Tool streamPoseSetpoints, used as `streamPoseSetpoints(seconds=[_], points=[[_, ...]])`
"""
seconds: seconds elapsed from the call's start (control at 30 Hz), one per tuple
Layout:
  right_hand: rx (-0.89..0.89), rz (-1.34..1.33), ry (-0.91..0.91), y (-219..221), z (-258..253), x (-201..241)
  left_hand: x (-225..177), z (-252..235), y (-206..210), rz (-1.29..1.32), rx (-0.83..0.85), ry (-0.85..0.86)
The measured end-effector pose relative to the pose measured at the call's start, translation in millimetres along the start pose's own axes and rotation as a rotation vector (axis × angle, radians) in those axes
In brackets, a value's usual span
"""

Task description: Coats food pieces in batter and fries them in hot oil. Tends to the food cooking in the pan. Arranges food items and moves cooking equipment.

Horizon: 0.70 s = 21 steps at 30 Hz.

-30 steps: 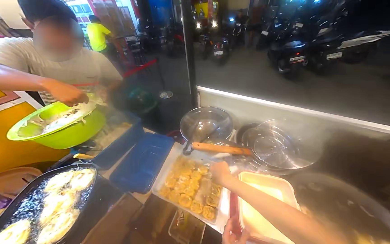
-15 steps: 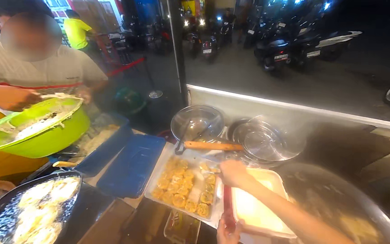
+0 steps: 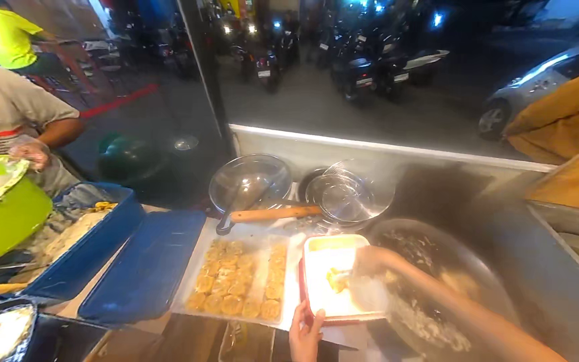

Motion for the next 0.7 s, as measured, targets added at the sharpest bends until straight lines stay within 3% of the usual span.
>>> streamPoseSetpoints(seconds=[0.27,0.43,0.53,0.6,0.63,0.7], points=[[-0.073,0.158,0.065,-4,1,34,-2,4,1,0.009,-0.028,-0.020],[-0.304,0.168,0.080,5,64,37,-3,6,3,0.010,-0.043,-0.016],[-0.554,0.135,0.110,31,107,20,-2,6,4,0.006,-0.058,-0.011],[-0.738,0.153,0.098,61,108,7,-1,7,5,0.010,-0.066,-0.009],[-0.767,0.143,0.072,74,103,-1,-1,6,5,0.012,-0.069,-0.015],[-0.655,0.018,0.013,92,93,-20,0,7,6,0.001,-0.061,-0.019]])
Point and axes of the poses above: each hand's wrist, its own z-axis away from the middle knuckle, its own y-axis out of the palm, x = y × z, the point moved 4 cm from there along -z, towards the middle knuckle, and after that the axes turned 10 degrees about z, right-handed, at the moved point
